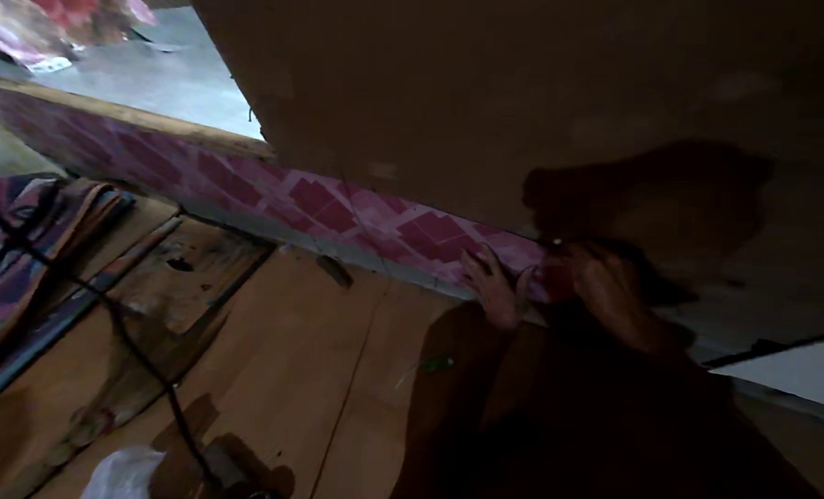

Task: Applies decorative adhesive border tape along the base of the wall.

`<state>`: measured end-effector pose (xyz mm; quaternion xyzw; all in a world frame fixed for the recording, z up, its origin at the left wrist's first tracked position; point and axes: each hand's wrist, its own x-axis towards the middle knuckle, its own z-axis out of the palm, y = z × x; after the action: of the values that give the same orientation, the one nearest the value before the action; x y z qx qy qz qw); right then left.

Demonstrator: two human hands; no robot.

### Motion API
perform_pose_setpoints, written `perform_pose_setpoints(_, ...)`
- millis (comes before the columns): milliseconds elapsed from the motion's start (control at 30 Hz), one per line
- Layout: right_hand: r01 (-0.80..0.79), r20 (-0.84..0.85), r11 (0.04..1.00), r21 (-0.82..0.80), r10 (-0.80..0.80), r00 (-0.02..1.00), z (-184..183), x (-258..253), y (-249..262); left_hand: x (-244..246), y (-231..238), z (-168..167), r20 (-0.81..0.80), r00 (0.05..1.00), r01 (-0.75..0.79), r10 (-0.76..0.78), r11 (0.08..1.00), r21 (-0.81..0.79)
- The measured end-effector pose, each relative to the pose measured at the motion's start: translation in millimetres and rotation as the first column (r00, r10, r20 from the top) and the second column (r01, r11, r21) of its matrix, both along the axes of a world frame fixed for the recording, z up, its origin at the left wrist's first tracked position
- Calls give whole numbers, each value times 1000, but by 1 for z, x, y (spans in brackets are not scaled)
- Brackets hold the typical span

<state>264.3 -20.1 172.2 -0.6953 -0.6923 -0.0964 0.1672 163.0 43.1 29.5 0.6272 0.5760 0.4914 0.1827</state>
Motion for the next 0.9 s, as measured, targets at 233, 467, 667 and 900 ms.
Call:
perform_pose_setpoints(233, 8, 27, 998, 57, -10, 1000, -5, 2, 0, -8, 15, -7, -96, 995, 42, -20, 972, 230)
perform_pose_setpoints(467, 9, -6, 1000, -23, -10, 1000, -6, 5, -2, -26, 25, -7, 120, 992, -61, 38, 979, 193)
perform_pose_setpoints(667, -59, 24, 996, 65, 58, 998, -5, 5, -3, -101, 86, 26, 380, 858, -359, 345, 933, -37)
perform_pose_setpoints(900, -78, 74, 996, 32, 76, 994, 0, 7, -4, -112, 136, 36, 614, 611, -425, 501, 861, -279)
